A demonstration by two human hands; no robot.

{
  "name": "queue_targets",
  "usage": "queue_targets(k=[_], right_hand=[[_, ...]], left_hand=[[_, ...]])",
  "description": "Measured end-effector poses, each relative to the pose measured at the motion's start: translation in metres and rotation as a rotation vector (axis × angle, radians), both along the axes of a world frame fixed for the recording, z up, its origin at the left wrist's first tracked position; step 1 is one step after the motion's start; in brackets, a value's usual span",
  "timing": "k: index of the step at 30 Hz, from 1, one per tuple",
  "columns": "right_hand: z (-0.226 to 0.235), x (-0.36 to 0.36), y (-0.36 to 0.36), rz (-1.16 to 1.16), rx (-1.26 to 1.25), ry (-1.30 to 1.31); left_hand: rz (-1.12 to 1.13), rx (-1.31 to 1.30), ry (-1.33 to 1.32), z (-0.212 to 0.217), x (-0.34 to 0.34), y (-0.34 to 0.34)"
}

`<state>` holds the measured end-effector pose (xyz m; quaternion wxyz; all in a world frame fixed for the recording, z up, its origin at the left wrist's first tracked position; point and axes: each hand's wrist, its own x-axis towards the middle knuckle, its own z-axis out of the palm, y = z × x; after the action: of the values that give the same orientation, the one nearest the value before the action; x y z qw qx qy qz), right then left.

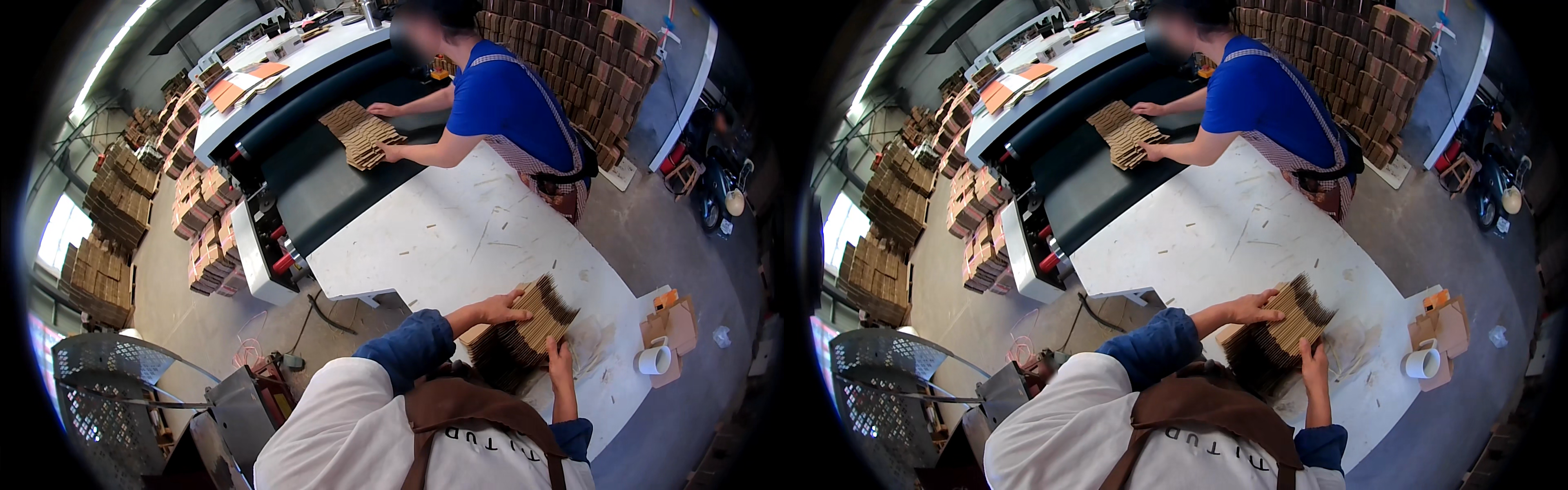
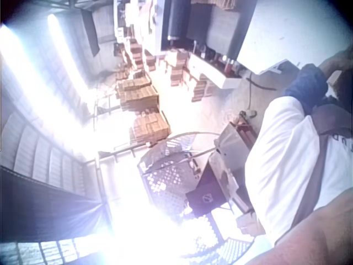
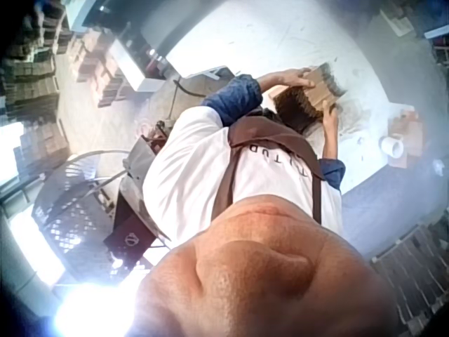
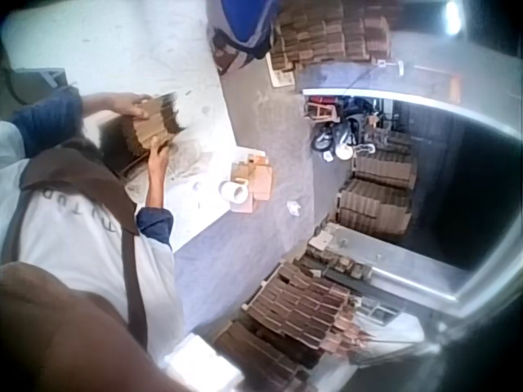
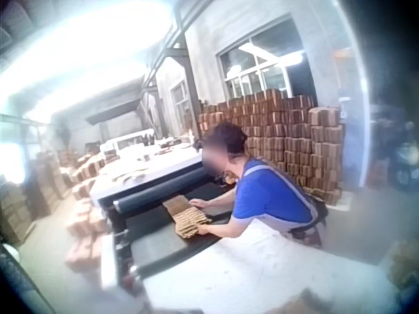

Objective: The person stacks flat corrugated cardboard pieces, places them into a strapping machine, and secures them with pink plastic straps. The person then removes the bundles and stacks them on a nearby table.

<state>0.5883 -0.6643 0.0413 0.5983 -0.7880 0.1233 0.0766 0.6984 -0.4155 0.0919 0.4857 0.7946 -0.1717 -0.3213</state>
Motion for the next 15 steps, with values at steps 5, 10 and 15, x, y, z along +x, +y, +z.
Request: queue_targets(k=[5,10,15], right_hand=[[0.041,-0.003,0.015,0.005,0.020,0.010],[0.040,-0.004,0.014,0.003,0.017,-0.026],[0.033,-0.003,0.013,-0.001,0.025,-0.035]], left_hand=[[0.006,-0.007,0.011,-0.004,-0.001,0.002],[0.004,-0.005,0.029,-0.002,0.000,0.000],[0.005,-0.032,0.040,0.001,-0.001,0.001]])
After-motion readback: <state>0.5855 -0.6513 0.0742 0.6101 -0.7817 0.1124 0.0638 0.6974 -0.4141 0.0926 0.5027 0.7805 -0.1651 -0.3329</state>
